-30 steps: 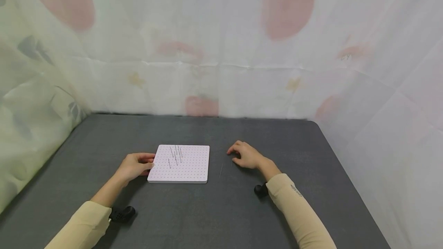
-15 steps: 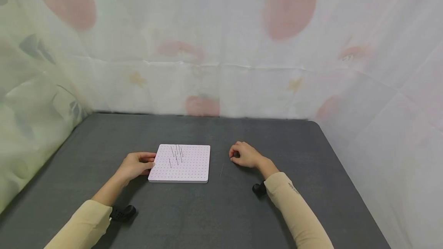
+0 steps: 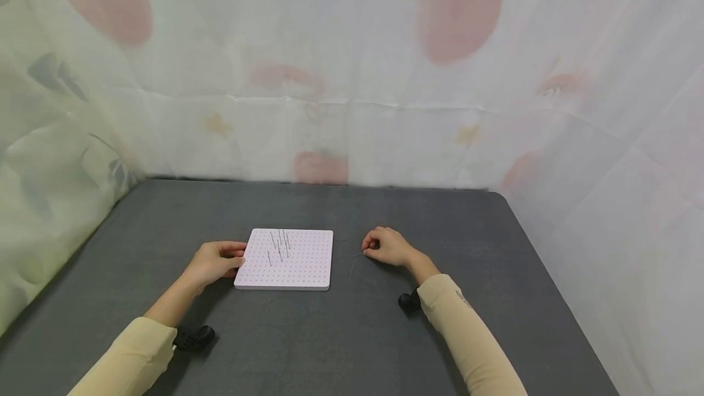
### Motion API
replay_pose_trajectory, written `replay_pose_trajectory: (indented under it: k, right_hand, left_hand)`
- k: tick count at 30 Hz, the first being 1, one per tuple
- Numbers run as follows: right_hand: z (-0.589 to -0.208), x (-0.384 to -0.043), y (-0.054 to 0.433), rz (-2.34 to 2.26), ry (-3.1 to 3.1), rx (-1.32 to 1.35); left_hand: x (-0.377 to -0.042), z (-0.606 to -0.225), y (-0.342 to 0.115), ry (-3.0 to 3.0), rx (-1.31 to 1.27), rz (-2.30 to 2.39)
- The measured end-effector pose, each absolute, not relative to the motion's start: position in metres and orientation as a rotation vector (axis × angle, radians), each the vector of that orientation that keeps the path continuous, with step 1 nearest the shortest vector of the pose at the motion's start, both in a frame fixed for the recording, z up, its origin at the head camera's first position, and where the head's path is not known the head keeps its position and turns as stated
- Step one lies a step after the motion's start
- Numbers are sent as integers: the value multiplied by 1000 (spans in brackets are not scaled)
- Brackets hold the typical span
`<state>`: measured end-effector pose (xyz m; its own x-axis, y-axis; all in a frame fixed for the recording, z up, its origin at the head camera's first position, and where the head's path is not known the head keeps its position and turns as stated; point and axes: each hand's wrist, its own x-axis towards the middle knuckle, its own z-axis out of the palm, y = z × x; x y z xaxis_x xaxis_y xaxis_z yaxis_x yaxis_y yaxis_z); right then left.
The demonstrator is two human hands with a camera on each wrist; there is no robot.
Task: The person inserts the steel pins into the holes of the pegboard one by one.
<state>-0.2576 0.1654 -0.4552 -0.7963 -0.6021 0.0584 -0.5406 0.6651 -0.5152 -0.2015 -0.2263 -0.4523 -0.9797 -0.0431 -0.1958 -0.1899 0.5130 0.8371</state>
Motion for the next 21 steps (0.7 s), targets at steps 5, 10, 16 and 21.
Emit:
replay_pose_trajectory:
  k: [5, 10, 16, 21]
  right_hand:
    - [-457, -255, 161, -772, 2787, -892]
    - [-459, -254, 158, -763, 2819, -841]
    - [-458, -253, 158, -755, 2842, -846]
    - [-456, -253, 157, -713, 2862, -863]
  left_hand:
    - [-201, -451, -227, 2603, -205, 1459]
    - [-201, -451, -226, 2602, -209, 1466]
    - [-200, -452, -225, 2602, -211, 1478]
    - [-200, -452, -225, 2595, -209, 1488]
